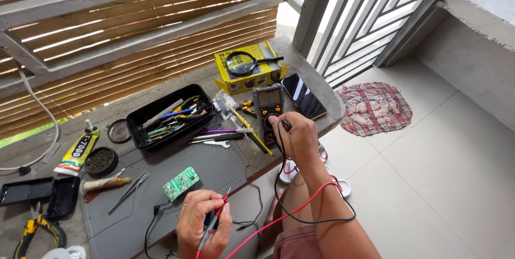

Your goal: Soldering electronic components onto a circuit board and testing the results with a multimeter.

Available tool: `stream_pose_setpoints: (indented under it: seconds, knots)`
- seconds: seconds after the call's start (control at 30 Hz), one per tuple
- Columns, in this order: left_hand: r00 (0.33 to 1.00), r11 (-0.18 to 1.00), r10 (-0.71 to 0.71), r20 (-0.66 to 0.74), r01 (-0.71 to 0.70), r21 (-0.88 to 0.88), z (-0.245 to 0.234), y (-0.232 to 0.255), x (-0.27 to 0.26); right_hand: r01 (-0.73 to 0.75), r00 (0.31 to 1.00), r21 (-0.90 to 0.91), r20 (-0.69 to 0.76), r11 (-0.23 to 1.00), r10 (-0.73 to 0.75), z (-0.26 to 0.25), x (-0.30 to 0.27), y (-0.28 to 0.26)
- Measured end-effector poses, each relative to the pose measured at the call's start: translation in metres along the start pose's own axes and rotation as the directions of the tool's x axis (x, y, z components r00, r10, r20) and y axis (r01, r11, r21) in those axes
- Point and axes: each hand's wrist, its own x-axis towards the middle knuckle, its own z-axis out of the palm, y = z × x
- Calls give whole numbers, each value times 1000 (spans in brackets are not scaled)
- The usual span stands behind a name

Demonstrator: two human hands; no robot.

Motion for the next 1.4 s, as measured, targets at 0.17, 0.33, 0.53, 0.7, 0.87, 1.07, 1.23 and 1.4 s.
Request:
stream_pose_setpoints:
  seconds: [0.17,0.33,0.53,0.7,0.87,1.07,1.23,1.4]
  knots:
    - [992,999,32,-122,-33,-9,22,-6,-9,13,1000,-89,-26,996,-16,4,-2,-1]
    - [994,1000,-5,-109,6,2,30,-19,-24,44,994,-220,-92,974,-65,21,-8,13]
    - [995,997,-49,-84,53,51,26,0,-12,11,1000,-273,27,962,-3,8,-6,6]
    - [996,996,85,-34,-86,-18,-7,-7,6,-193,976,324,-38,926,216,4,-25,-1]
    - [973,982,-188,-133,190,6,-53,-33,6,-428,904,606,298,671,307,25,-53,-50]
    - [849,900,-436,-297,404,-166,-81,-57,4,-418,871,635,483,650,87,77,-77,-81]
    - [873,907,-421,-247,403,-124,-96,-68,5,-284,894,642,446,712,-46,97,-73,-98]
    - [902,919,-389,-185,393,-20,-113,-60,11,189,859,523,322,831,-398,98,-54,-103]
